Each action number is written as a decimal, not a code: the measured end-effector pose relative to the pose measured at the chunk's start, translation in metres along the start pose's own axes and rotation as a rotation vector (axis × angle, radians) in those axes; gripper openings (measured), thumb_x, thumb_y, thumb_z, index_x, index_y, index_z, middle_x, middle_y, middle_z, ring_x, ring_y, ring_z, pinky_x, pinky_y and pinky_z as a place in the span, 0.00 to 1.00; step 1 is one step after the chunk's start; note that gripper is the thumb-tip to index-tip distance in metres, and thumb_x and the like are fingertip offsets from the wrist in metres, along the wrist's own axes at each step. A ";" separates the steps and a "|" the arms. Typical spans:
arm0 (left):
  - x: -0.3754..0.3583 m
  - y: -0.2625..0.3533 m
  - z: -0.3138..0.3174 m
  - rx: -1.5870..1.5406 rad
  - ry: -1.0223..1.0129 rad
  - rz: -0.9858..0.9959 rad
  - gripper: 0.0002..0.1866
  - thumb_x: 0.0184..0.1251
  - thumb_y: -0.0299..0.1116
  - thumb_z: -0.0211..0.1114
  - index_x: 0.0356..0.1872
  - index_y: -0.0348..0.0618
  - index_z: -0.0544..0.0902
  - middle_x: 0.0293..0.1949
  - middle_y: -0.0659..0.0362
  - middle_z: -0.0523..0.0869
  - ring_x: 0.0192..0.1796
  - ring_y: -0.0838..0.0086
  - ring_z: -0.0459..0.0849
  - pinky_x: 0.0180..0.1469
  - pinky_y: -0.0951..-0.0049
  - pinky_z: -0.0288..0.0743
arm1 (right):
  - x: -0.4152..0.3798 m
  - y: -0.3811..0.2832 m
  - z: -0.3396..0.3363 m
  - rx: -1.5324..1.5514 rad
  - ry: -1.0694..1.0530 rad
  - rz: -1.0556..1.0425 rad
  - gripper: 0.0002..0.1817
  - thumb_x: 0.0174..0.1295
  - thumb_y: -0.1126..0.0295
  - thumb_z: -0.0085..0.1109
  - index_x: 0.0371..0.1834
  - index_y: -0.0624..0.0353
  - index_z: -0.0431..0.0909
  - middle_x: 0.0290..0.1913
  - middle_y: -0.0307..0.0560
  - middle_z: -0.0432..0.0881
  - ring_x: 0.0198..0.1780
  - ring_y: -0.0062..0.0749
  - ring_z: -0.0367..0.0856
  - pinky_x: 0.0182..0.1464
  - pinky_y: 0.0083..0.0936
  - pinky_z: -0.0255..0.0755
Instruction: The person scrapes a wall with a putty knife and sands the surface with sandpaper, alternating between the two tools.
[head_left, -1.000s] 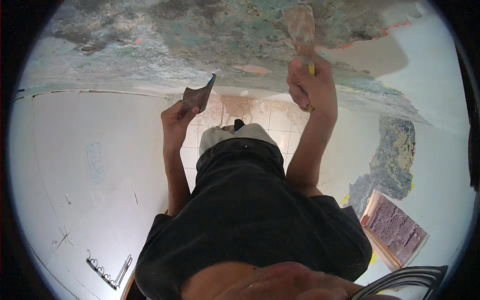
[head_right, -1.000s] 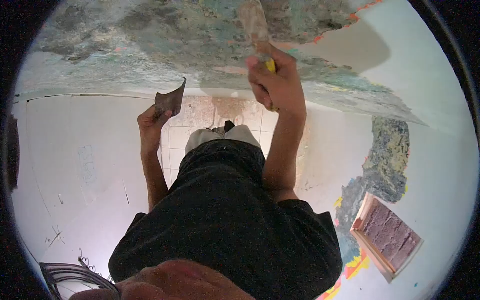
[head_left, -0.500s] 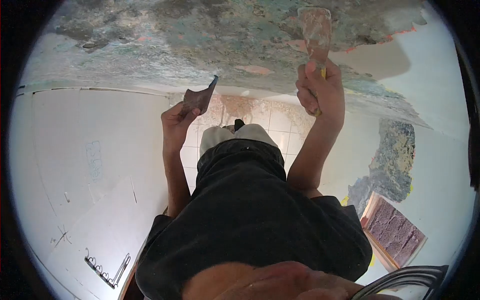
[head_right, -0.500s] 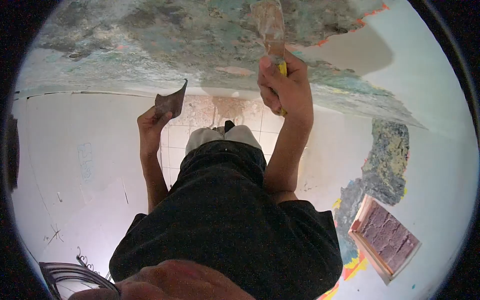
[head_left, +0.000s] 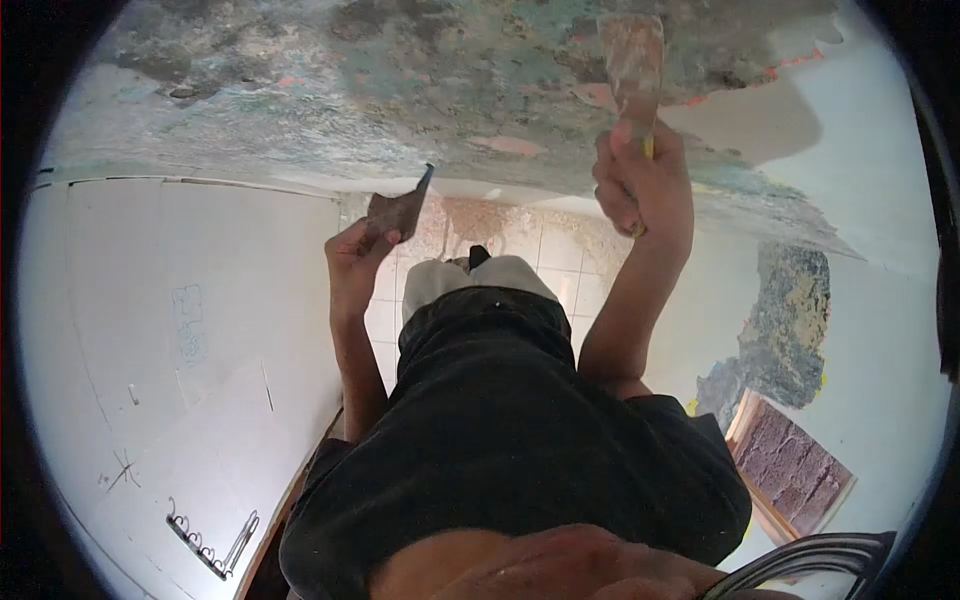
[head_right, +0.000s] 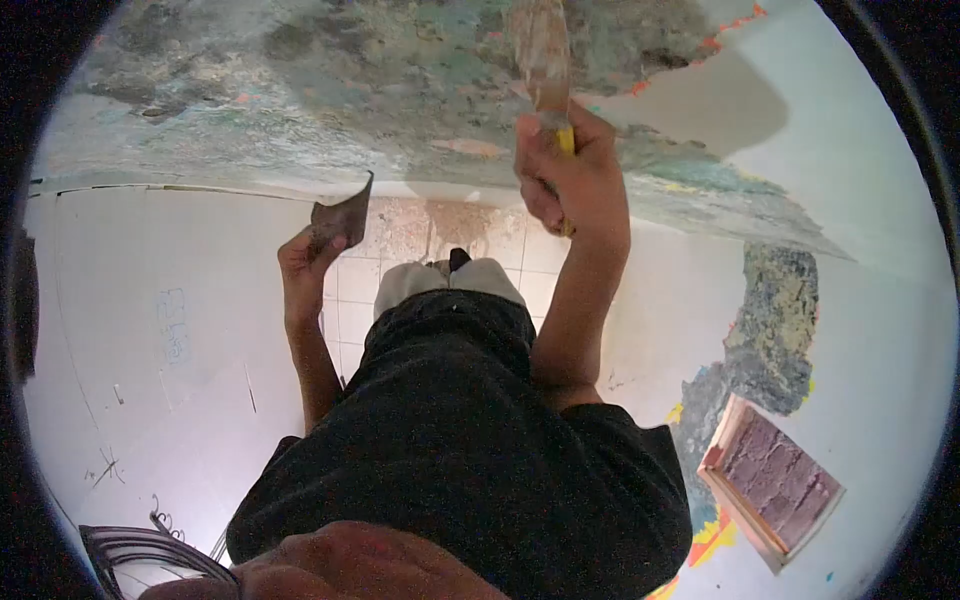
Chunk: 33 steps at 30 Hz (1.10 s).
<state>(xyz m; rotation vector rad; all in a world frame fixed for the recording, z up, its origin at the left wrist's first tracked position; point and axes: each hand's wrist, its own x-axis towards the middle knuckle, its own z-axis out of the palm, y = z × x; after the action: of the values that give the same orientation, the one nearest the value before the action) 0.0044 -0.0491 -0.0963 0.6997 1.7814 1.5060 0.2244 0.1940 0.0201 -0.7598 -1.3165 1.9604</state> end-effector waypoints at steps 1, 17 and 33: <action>-0.004 -0.001 0.003 -0.042 0.002 -0.009 0.07 0.64 0.20 0.66 0.42 0.31 0.84 0.37 0.62 0.86 0.40 0.83 0.79 0.45 0.78 0.74 | -0.002 -0.001 -0.001 -0.002 -0.003 0.011 0.18 0.68 0.64 0.60 0.57 0.63 0.76 0.15 0.33 0.69 0.09 0.11 0.59 0.09 0.14 0.50; 0.001 0.012 0.011 -0.076 -0.019 -0.014 0.08 0.63 0.22 0.68 0.43 0.31 0.85 0.38 0.62 0.87 0.42 0.82 0.80 0.46 0.78 0.74 | -0.007 -0.018 0.004 -0.054 0.017 0.073 0.12 0.68 0.65 0.61 0.47 0.62 0.77 0.14 0.32 0.66 0.08 0.12 0.59 0.09 0.15 0.50; 0.008 0.020 0.003 -0.091 -0.001 0.034 0.08 0.63 0.20 0.67 0.43 0.32 0.85 0.37 0.63 0.86 0.40 0.83 0.79 0.47 0.79 0.73 | -0.009 -0.037 0.015 -0.208 0.056 0.104 0.18 0.68 0.64 0.61 0.54 0.64 0.75 0.13 0.30 0.65 0.09 0.11 0.58 0.10 0.15 0.51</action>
<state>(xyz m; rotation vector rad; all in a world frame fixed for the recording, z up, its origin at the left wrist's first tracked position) 0.0014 -0.0375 -0.0785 0.6880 1.6966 1.5988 0.2260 0.1892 0.0610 -0.9934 -1.4890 1.8864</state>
